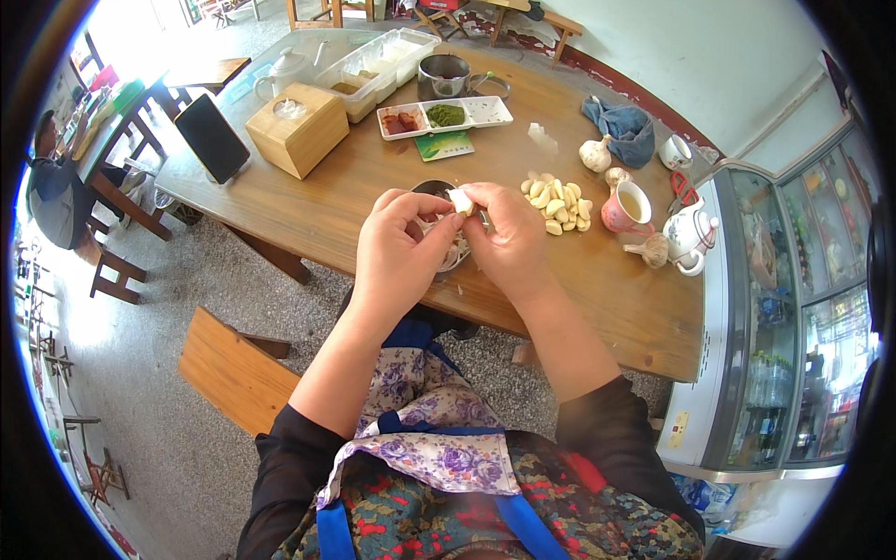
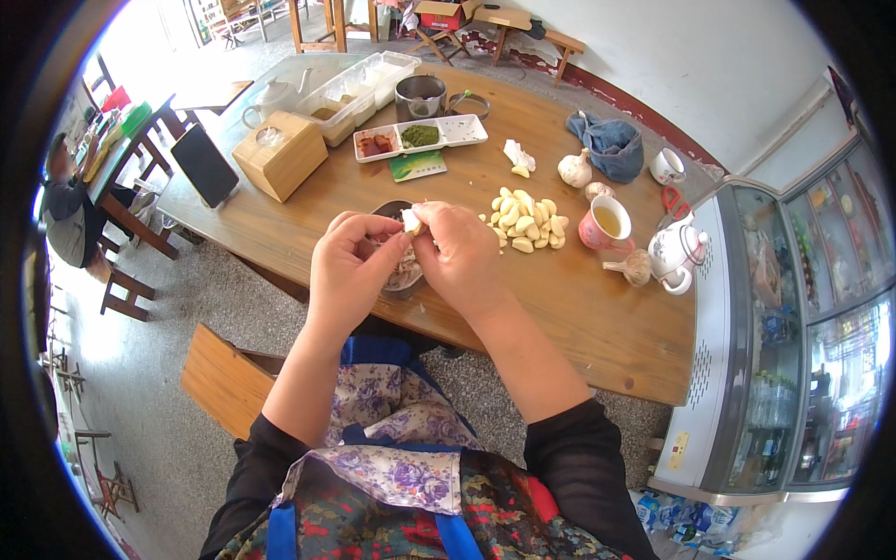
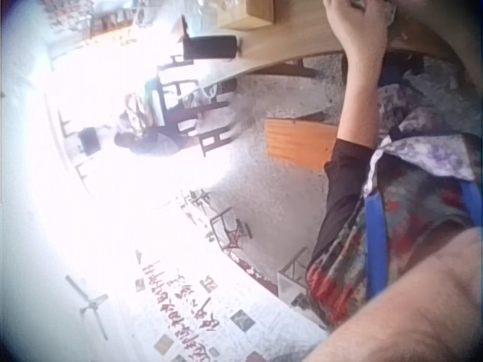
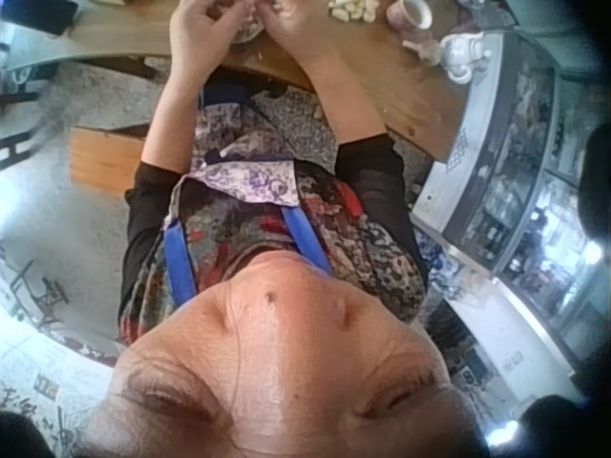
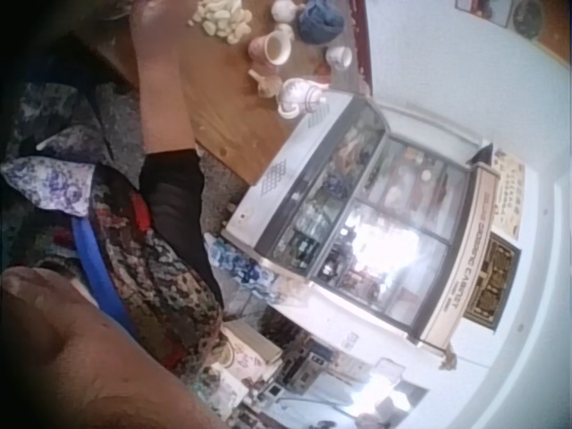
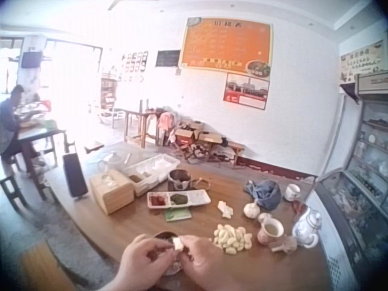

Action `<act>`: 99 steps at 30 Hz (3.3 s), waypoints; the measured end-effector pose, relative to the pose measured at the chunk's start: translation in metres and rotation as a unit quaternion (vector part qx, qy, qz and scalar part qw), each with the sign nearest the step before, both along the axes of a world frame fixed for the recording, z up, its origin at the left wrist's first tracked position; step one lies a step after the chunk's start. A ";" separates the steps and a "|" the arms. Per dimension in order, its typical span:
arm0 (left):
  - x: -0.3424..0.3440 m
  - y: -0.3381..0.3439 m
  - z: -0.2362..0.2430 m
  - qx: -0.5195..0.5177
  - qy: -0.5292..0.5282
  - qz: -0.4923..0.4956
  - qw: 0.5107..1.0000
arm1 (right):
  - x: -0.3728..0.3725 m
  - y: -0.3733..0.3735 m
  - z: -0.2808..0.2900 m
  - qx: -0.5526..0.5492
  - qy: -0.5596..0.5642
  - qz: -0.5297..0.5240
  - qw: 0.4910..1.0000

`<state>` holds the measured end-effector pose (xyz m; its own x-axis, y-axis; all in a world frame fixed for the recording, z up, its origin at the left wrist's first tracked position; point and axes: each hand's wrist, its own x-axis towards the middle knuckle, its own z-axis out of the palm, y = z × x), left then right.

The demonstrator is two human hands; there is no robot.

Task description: The person peels garlic cloves by hand, removing the outer skin and placing the peeled cloves on the table. The person repeatedly picks up cloves, peels them, and discards the skins into a small bowl.

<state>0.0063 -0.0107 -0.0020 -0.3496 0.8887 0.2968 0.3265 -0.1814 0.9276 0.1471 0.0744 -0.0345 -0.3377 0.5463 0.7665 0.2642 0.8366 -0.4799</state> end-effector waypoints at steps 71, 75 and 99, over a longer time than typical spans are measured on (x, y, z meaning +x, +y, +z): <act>-0.011 0.007 -0.005 0.142 0.044 0.030 0.989 | 0.004 0.001 0.017 -0.437 0.157 0.294 0.835; -0.012 0.008 -0.010 0.135 0.031 0.027 0.990 | 0.006 0.003 0.014 -0.427 0.137 0.256 0.857; -0.052 0.006 -0.009 0.103 0.272 0.044 0.956 | 0.000 0.000 0.010 -0.352 0.131 0.153 0.914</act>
<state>-0.0459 -0.0042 -0.0114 -0.1642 0.7666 0.6208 0.7721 -0.2917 0.5646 0.1474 0.0743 -0.0244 -0.4132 0.8453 0.3386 -0.1316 0.3125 -0.9408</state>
